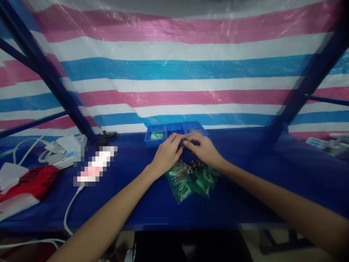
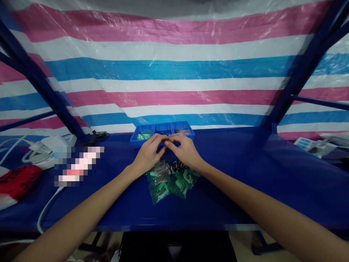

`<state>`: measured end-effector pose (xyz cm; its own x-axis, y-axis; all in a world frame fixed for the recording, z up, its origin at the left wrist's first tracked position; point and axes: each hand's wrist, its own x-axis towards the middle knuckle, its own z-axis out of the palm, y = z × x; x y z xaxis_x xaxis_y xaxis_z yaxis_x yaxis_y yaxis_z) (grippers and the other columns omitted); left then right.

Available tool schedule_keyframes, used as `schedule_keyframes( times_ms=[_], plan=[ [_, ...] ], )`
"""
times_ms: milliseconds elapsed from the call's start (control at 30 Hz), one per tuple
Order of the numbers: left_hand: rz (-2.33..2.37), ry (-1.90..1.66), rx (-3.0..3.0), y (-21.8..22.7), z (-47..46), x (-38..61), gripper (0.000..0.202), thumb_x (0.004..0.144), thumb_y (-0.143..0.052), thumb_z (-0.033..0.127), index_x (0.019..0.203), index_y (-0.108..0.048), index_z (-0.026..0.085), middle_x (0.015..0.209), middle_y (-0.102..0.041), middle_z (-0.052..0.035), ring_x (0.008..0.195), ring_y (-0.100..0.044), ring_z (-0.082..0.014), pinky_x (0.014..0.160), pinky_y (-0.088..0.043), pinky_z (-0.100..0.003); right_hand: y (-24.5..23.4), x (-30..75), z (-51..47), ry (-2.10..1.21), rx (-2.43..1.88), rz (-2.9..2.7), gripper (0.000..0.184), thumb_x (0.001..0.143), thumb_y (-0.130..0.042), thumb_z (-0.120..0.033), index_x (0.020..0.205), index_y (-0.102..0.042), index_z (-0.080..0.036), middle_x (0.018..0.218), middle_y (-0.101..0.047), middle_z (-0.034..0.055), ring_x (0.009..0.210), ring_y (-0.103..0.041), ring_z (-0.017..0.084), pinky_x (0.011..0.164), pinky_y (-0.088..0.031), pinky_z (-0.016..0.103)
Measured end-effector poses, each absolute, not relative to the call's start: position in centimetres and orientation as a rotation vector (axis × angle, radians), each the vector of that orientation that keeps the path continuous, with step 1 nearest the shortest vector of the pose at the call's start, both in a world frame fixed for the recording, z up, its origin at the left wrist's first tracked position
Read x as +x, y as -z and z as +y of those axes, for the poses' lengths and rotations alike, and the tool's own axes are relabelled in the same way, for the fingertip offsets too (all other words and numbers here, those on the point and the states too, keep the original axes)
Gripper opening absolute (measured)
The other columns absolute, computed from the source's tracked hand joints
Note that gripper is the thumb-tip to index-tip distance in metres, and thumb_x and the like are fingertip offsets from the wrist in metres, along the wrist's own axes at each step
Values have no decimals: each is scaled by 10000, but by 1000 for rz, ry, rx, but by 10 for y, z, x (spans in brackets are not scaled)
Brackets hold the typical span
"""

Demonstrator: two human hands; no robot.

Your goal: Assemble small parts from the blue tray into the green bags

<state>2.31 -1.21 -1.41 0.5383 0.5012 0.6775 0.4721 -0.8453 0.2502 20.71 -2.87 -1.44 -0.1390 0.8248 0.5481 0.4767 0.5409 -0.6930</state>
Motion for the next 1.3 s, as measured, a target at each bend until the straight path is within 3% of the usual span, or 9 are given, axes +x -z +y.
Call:
schedule_keyframes(
  times_ms=[67,167,500,667,800,1033,1300],
  plan=[
    [853,-1207,2728,15,-12,23,315,961,-484,107,1255,-523,210,1196,-604,-89,1115,-610,-232,930,-538,-412,14,207,-29,-430,-1067,-1753,226,899,-629,-376,756,-689,-212,1153,-690,87,1094,-623,246,752,-536,361],
    [851,-1209,2722,16,-11,22,343,969,-463,96,1289,-507,211,1235,-622,-88,1108,-626,-220,949,-532,-411,13,207,-29,-494,-1065,-1736,231,914,-604,-386,794,-706,-217,1202,-682,92,1103,-627,250,717,-551,363],
    [958,-1260,2647,14,-6,20,401,994,-467,164,1389,-401,192,1227,-629,-116,1039,-655,-216,930,-525,-393,12,210,-25,-666,-1059,-1634,208,873,-627,-356,962,-736,-203,966,-741,86,823,-668,222,610,-557,353],
    [967,-1223,2685,11,-11,20,448,987,-461,174,1424,-372,204,1293,-568,-133,986,-650,-204,886,-540,-385,5,215,-24,-696,-1049,-1559,193,845,-638,-275,963,-763,-187,908,-758,90,826,-697,234,660,-575,376],
    [919,-1201,2678,6,-13,19,511,970,-452,149,1460,-331,227,1367,-520,-132,1069,-627,-213,850,-551,-344,-7,225,-18,-613,-1076,-1482,234,844,-637,-277,1011,-768,-178,937,-773,93,845,-708,243,700,-578,384],
    [1051,-1128,2755,4,-8,13,403,981,-452,182,1382,-426,214,1285,-495,-116,1062,-609,-218,915,-534,-377,-10,254,24,-159,-1335,-1664,204,850,-596,-197,916,-787,-167,984,-786,99,983,-710,266,949,-509,420],
    [1083,-1080,2837,6,-3,9,351,986,-448,191,1336,-477,212,1257,-485,-111,1083,-588,-224,931,-525,-382,-12,258,65,-27,-1409,-1853,240,878,-557,-258,896,-788,-196,955,-787,68,929,-703,246,825,-508,354]
  ],
)
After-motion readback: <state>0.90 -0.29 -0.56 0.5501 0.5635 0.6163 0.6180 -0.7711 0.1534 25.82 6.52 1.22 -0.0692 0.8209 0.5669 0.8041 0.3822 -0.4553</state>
